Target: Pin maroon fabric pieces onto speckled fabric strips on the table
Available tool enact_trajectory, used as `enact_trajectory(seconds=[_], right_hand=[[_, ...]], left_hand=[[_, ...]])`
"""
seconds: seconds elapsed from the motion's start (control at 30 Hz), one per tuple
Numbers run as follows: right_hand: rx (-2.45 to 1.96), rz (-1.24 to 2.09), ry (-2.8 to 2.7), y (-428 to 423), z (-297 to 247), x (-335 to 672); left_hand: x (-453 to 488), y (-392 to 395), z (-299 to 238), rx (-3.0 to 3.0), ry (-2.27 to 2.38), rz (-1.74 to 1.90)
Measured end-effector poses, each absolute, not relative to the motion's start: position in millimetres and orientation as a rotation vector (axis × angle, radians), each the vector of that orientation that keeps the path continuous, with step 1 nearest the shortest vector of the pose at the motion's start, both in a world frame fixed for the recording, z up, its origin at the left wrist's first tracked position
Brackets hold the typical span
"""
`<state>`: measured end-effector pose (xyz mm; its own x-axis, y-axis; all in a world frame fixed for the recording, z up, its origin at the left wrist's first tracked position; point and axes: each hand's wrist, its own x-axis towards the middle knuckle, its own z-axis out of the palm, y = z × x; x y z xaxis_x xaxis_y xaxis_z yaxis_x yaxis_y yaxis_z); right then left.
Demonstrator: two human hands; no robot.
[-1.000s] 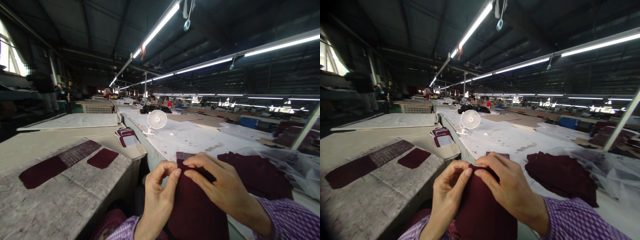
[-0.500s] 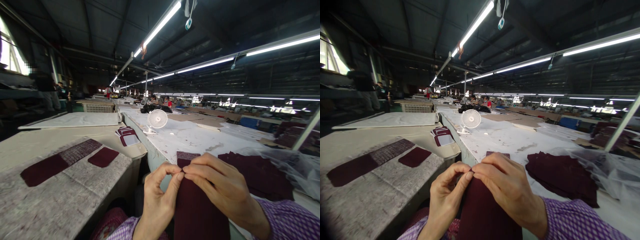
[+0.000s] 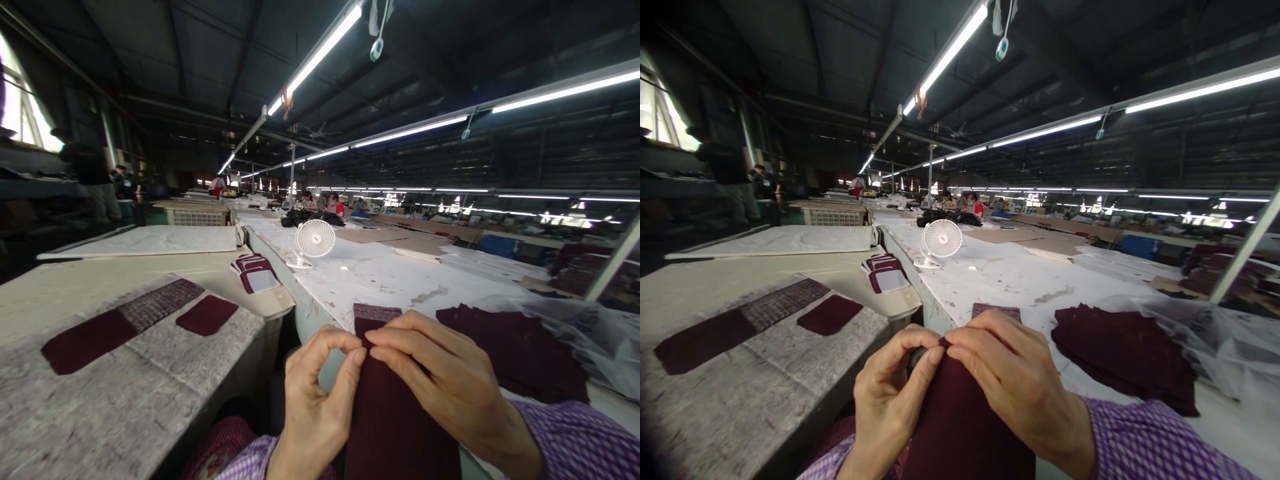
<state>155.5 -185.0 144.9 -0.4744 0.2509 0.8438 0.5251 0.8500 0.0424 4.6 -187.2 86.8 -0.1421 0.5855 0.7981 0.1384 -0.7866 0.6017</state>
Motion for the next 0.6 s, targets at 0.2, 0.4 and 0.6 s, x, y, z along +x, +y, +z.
enact_trajectory(seconds=[0.2, 0.4, 0.6], right_hand=[[-0.546, -0.352, -2.107, -185.3, 143.6, 157.1], [-0.556, -0.201, -2.118, -185.2, 144.5, 153.8], [-0.588, -0.05, -2.14, -185.7, 145.9, 153.3]], left_hand=[[3.5, -188.8, 88.0, 1.863, 0.778, 2.021], [4.7, -186.8, 85.0, 1.9, 0.645, 2.076], [6.4, -185.6, 85.0, 1.964, 0.6, 2.116]])
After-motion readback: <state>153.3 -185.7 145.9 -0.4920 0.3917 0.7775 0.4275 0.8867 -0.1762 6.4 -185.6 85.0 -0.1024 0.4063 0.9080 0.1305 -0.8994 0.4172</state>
